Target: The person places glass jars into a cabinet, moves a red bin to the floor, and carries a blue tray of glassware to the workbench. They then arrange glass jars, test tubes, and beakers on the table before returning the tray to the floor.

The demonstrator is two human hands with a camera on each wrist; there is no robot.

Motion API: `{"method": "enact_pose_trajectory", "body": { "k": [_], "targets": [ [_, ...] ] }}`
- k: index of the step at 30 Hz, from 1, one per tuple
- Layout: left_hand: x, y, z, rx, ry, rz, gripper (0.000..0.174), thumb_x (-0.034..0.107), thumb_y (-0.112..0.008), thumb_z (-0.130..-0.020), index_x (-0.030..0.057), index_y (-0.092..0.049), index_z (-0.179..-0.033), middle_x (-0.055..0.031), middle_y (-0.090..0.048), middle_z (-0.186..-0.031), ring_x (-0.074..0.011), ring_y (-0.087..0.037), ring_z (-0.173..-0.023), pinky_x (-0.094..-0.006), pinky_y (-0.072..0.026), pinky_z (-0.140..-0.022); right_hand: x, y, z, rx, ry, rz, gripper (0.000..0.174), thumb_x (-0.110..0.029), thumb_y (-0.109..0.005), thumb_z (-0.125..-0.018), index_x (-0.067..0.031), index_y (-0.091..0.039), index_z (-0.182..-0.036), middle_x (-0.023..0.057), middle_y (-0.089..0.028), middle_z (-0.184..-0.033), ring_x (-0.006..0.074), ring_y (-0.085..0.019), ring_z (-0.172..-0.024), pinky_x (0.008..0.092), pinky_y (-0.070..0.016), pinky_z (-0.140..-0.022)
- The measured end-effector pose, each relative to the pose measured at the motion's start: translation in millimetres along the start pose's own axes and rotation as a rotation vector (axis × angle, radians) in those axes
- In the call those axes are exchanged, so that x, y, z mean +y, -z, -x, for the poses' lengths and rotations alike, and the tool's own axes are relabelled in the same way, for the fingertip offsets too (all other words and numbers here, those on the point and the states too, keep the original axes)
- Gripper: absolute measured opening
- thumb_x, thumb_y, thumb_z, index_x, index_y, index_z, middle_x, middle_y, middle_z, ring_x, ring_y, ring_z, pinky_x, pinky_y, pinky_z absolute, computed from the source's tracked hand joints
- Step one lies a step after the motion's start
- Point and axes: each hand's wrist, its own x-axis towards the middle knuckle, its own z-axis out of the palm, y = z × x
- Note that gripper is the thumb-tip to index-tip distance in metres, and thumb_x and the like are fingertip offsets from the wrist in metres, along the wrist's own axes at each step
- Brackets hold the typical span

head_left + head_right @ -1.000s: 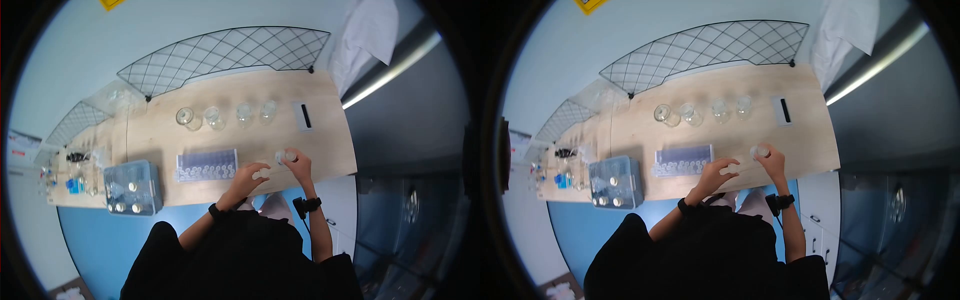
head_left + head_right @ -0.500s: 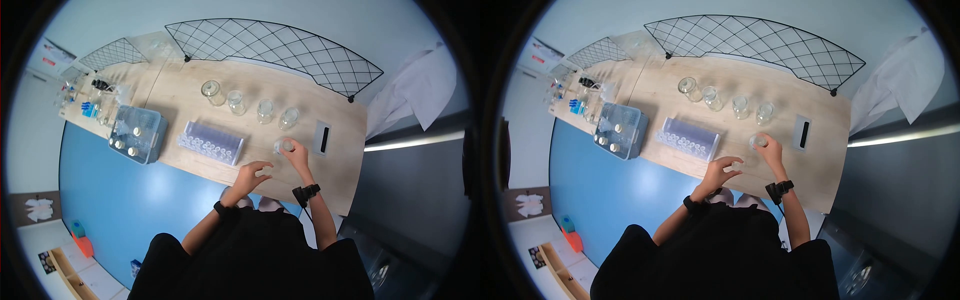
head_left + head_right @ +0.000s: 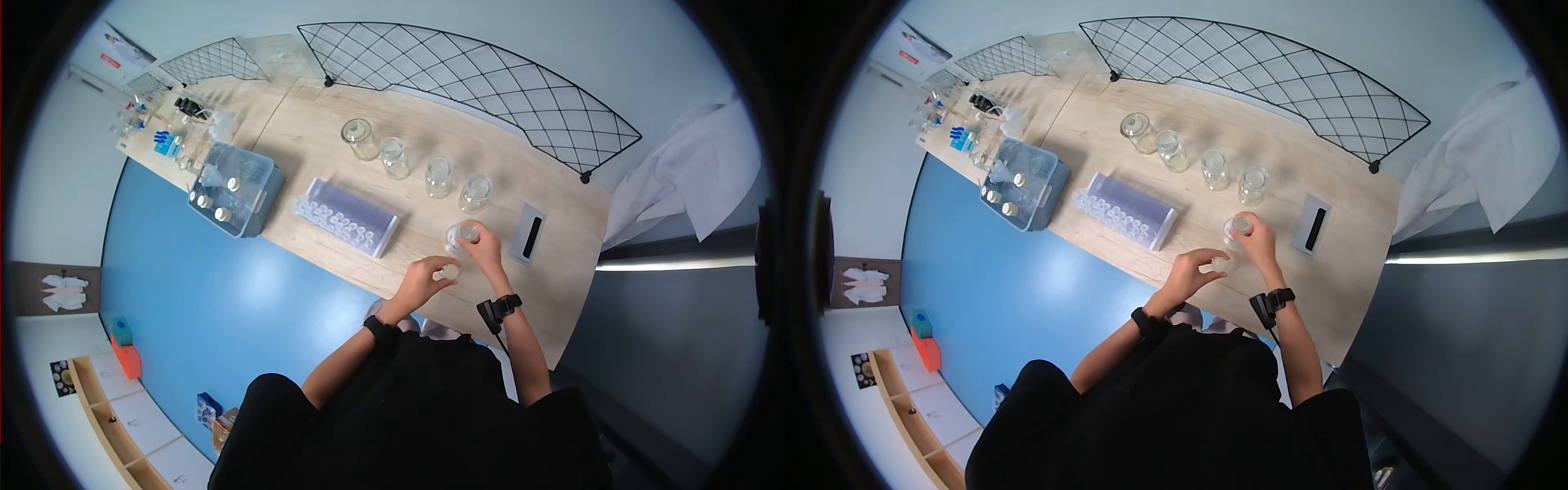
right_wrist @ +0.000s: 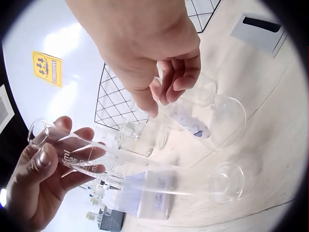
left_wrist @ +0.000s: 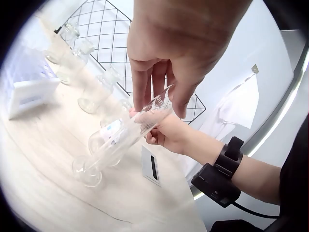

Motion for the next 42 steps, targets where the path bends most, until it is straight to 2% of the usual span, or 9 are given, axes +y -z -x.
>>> {"method": "enact_pose_trajectory", "body": {
  "k": [9,14,20,25,29,35,38,40,42],
  "targets": [
    [-8.9,-16.4,-3.8,-0.005,-0.004,0.009,0.032,0.010,-0.071,-0.066,0.0075,-0.062,-0.097,-0.0109,-0.062,-0.094,-0.0241,-0.060,-0.075,-0.0305,-0.0508,-0.071,13.7,34.0,-7.8,-0.112,0.059,0.041,0.049,-0.007,-0.067,-0.062,-0.0132,-0.052,-0.108,0.0051,-0.053,-0.057,0.0171,-0.053,-0.051,0.0296,-0.0427,-0.052],
    [-8.1,-16.0,-2.9,-0.009,0.002,0.039,0.033,0.011,-0.071,-0.067,0.0075,-0.061,-0.098,-0.0093,-0.061,-0.095,-0.0238,-0.059,-0.078,-0.0303,-0.0505,-0.071,5.6,50.3,-37.5,0.105,-0.010,0.055,0.043,-0.013,-0.068,-0.066,-0.0089,-0.050,-0.105,0.0064,-0.057,-0.061,0.0189,-0.056,-0.057,0.0308,-0.0438,-0.057],
    [-10.4,-12.5,-5.8,-0.024,-0.034,0.029,0.036,0.012,-0.070,-0.067,0.0086,-0.058,-0.101,-0.0078,-0.060,-0.100,-0.0232,-0.058,-0.084,-0.0306,-0.0500,-0.072,-10.1,45.5,-57.6,0.088,0.054,0.115,0.053,-0.020,-0.069,-0.067,-0.0063,-0.045,-0.111,0.0078,-0.058,-0.062,0.0215,-0.058,-0.060,0.0319,-0.0447,-0.058],
    [-8.6,-2.5,-0.2,-0.063,-0.133,-0.065,0.063,0.015,-0.075,-0.061,0.0094,-0.048,-0.117,-0.0105,-0.051,-0.116,-0.0284,-0.051,-0.102,-0.0353,-0.0459,-0.081,-7.3,44.4,-63.7,0.051,0.110,0.167,0.058,-0.024,-0.071,-0.066,-0.0070,-0.044,-0.115,0.0078,-0.058,-0.060,0.0235,-0.058,-0.057,0.0325,-0.0449,-0.055],
    [-1.8,49.5,-9.9,-0.148,-0.128,-0.040,0.073,0.015,-0.076,-0.057,0.0080,-0.042,-0.121,-0.0157,-0.048,-0.119,-0.0317,-0.045,-0.109,-0.0365,-0.0370,-0.093,-18.4,54.0,-59.6,0.003,0.053,0.225,0.063,-0.025,-0.071,-0.065,-0.0079,-0.043,-0.119,0.0099,-0.059,-0.066,0.0254,-0.058,-0.061,0.0337,-0.0449,-0.057],
    [-45.9,171.3,-99.0,0.219,-0.047,-0.186,0.069,0.010,-0.075,-0.057,0.0077,-0.046,-0.119,-0.0152,-0.055,-0.107,-0.0306,-0.049,-0.104,-0.0366,-0.0406,-0.089,-27.1,65.8,-72.2,0.183,0.183,0.512,0.070,-0.025,-0.074,-0.061,-0.0108,-0.041,-0.122,0.0183,-0.054,-0.097,0.0335,-0.051,-0.091,0.0384,-0.0421,-0.078],
    [-99.7,209.3,-156.4,0.273,-0.189,-0.399,0.071,0.012,-0.076,-0.054,0.0118,-0.046,-0.119,-0.0152,-0.053,-0.109,-0.0339,-0.047,-0.106,-0.0381,-0.0415,-0.088,-56.4,69.7,-79.2,0.110,0.116,0.576,0.076,-0.025,-0.076,-0.057,-0.0105,-0.040,-0.123,0.0185,-0.052,-0.101,0.0355,-0.049,-0.096,0.0389,-0.0401,-0.084],
    [-122.1,220.1,-183.2,0.194,-0.097,-0.636,0.075,0.015,-0.078,-0.051,0.0200,-0.047,-0.119,-0.0142,-0.046,-0.119,-0.0384,-0.041,-0.110,-0.0424,-0.0415,-0.087,-56.5,67.5,-89.6,0.078,0.153,0.619,0.078,-0.024,-0.076,-0.056,-0.0102,-0.040,-0.123,0.0184,-0.052,-0.101,0.0357,-0.049,-0.096,0.0386,-0.0402,-0.085],
    [-125.8,223.5,-200.0,0.100,-0.029,-0.712,0.076,0.017,-0.078,-0.050,0.0242,-0.046,-0.119,-0.0138,-0.042,-0.124,-0.0394,-0.039,-0.111,-0.0448,-0.0411,-0.087,-52.6,62.6,-93.5,-0.096,0.019,0.538,0.079,-0.021,-0.077,-0.053,-0.0114,-0.042,-0.123,0.0182,-0.052,-0.107,0.0349,-0.049,-0.101,0.0378,-0.0398,-0.086]
  ]
}}
